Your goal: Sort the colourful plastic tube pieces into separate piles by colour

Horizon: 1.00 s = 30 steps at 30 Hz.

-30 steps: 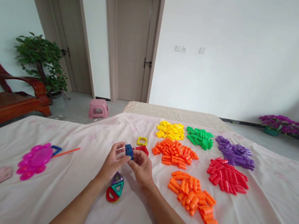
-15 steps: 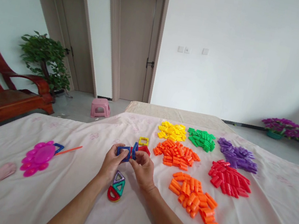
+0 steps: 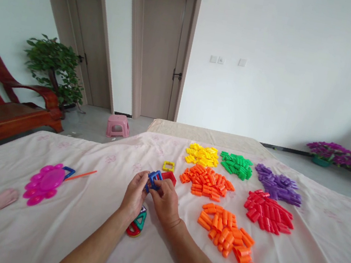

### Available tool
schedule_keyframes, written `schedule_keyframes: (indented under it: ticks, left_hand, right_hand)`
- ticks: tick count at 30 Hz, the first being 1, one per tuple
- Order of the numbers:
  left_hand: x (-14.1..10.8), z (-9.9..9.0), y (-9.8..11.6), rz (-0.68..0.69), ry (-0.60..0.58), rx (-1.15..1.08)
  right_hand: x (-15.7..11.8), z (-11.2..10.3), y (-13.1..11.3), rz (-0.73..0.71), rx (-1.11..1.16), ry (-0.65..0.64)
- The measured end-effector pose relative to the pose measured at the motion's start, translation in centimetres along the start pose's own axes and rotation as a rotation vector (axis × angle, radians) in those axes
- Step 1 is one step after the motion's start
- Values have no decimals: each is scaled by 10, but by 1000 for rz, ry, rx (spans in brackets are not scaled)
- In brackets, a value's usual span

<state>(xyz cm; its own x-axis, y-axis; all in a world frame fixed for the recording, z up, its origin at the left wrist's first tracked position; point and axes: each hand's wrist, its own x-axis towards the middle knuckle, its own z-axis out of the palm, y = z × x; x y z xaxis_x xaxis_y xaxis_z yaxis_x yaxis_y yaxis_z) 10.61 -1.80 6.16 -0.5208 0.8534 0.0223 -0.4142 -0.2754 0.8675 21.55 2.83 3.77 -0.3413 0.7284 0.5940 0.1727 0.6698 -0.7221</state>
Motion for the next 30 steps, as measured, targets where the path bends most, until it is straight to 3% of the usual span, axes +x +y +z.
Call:
schedule_keyframes:
  ticks: [5, 10, 14, 18, 21, 24, 30]
  left_hand:
    - [-5, 4, -2, -107, -102, -121]
    - [-2, -1, 4, -142, -55, -83]
    - [3, -6, 13, -139, -45, -58]
    - [6, -11, 24, -153, -86, -4]
    - [7, -14, 31, -175, -146, 60]
    - [5, -13, 34, -205, -202, 108]
    - [2, -9, 32, -244, -239, 102]
  right_hand:
    - [0, -3, -5, -32, -45, -68]
    - [-1, -6, -17, -107, 44, -87]
    - [1, -10, -19, -163, 87, -42]
    - [8, -19, -10, -208, -122, 37]
    - [13, -24, -1, -277, -280, -67]
    - [14, -22, 7, -333, -298, -207]
    - [11, -16, 8, -292, -232, -196]
